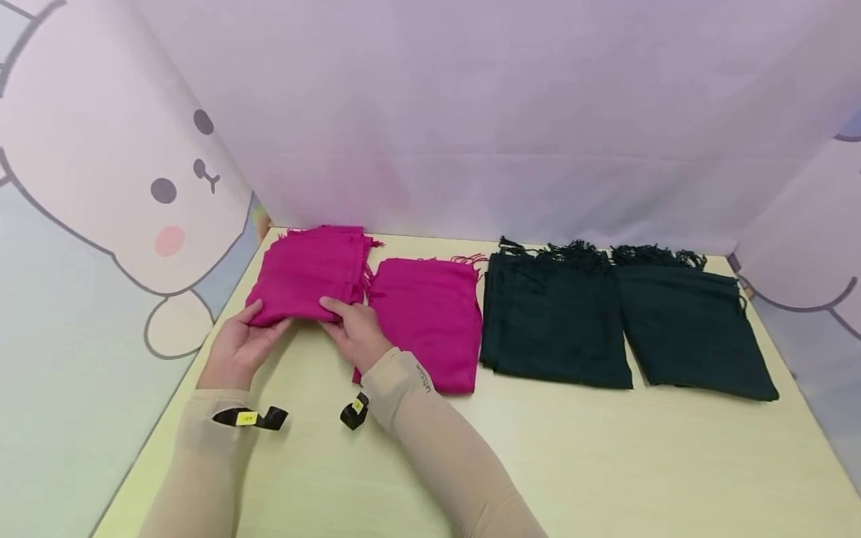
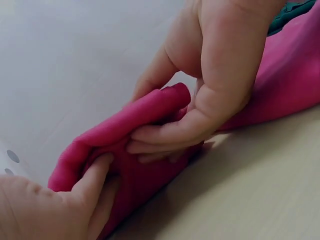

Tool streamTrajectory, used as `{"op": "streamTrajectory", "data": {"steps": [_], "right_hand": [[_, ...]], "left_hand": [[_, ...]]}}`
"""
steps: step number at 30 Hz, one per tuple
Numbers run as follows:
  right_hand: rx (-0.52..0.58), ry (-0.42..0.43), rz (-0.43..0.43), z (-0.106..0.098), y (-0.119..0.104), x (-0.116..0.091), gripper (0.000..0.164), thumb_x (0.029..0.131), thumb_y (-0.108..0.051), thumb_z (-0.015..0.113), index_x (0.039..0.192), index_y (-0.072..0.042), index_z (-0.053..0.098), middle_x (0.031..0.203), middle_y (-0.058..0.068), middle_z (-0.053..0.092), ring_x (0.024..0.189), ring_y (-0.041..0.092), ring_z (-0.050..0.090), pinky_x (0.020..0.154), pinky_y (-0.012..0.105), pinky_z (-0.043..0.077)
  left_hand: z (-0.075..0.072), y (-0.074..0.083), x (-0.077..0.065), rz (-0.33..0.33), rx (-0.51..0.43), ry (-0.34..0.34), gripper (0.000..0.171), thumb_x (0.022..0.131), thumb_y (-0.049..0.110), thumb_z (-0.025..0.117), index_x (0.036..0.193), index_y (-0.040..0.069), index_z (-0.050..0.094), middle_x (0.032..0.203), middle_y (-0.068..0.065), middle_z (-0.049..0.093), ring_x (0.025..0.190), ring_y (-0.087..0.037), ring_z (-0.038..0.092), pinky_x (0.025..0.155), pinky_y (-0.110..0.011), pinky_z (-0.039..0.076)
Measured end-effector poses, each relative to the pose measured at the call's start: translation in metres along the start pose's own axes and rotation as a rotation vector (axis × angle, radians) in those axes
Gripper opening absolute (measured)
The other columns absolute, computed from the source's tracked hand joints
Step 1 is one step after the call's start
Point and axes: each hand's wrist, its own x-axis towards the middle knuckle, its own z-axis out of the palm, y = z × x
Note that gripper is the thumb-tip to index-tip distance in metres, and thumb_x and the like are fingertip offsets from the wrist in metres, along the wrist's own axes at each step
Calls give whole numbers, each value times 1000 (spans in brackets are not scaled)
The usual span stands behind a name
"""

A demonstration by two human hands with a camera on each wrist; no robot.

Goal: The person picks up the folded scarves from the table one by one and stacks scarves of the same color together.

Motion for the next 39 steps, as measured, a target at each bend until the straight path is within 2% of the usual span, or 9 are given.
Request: {"op": "streamTrajectory", "data": {"steps": [5,10,16,22,28,32,39], "right_hand": [[-30,12,43,-3,-3,1,46,86,9,70,129,2,55,128,16,59,117,29,62,90,39,57],[-114,31,74,-4,-1,2,44,87,8,71,127,4,55,125,18,61,116,31,63,91,42,56],[-222,43,-3,-7,0,2,47,87,11,68,131,3,55,123,16,62,116,30,63,93,42,55],[-301,49,-64,-8,-4,0,42,86,3,74,127,-1,60,121,13,64,109,26,66,91,40,56],[-405,1,-129,-9,-8,-1,38,87,-3,76,123,-2,65,120,9,65,103,21,68,90,36,56],[-429,-35,-143,-7,-11,-4,37,89,-4,74,126,-2,65,123,7,64,104,19,67,93,36,55],[-443,-122,-167,-4,-18,-9,37,93,-7,70,128,-2,63,128,5,61,110,17,64,96,35,53]], "left_hand": [[-9,2,-2,3,58,-2,69,104,8,48,159,30,14,162,3,20,149,-21,21,122,-42,20],[-23,3,-4,-4,28,1,70,103,0,45,159,30,14,161,3,24,148,-18,24,120,-40,24],[-28,1,-4,-14,63,4,67,102,5,51,157,29,23,157,3,31,145,-17,29,120,-39,25],[-26,1,-4,-7,126,45,68,99,4,59,155,28,29,155,3,36,143,-15,34,119,-36,29],[-23,-4,-10,31,136,-21,71,100,0,55,157,29,24,156,3,33,144,-16,33,117,-38,32],[-24,-7,-13,104,247,-78,70,101,2,53,158,29,22,158,5,27,145,-15,29,118,-37,29],[-18,-12,-17,266,540,-190,64,105,10,49,160,20,18,161,0,21,146,-17,25,120,-37,25]]}}
